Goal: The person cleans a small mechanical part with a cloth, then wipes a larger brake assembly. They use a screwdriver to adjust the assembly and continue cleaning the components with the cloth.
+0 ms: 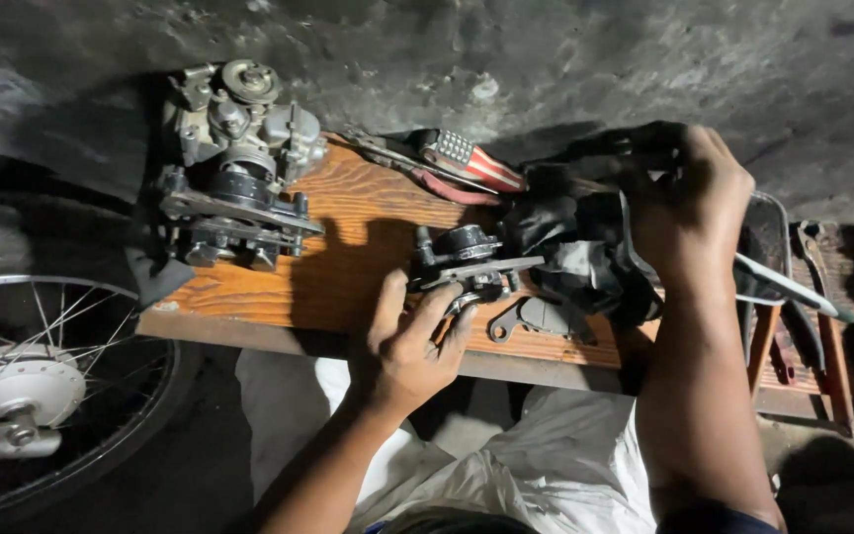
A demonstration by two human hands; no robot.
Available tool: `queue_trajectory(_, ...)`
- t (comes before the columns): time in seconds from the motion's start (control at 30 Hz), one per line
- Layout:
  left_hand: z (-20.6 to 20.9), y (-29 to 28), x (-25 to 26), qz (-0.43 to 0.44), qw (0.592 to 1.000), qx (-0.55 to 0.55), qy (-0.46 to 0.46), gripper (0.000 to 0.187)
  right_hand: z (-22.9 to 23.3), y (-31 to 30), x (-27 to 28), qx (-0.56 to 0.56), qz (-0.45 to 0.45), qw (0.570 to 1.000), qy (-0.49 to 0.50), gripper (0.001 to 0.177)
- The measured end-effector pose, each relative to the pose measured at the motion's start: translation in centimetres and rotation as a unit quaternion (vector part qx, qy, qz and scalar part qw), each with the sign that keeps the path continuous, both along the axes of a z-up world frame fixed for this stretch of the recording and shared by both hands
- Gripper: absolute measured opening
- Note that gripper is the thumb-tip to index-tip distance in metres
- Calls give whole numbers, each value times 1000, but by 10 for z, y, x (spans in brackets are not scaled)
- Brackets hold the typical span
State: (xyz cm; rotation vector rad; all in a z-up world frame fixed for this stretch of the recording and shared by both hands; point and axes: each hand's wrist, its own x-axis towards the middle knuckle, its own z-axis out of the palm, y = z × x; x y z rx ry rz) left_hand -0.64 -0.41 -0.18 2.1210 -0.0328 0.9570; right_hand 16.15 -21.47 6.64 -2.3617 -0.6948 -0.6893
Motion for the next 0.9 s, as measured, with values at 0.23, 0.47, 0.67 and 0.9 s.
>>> queue_trajectory(0.23, 7, 2, -1, 2, 1000, 23, 8, 29, -2, -1, -3, -87, -29, 996, -2, 32)
queue_trajectory(0.47, -1, -1, -1, 11, 1000, 14, 14, 31, 4, -10, -17, -70, 0, 996, -56, 32)
queue_trajectory(0.67, -3, -1, -1, 25, 999, 33, 17, 33, 17, -15, -69, -31, 50, 998, 21, 20)
queue_trajectory(0.9, -23, 4, 15, 22, 990, 32, -134, 18, -17, -22, -103, -288, -39, 956, 37, 28)
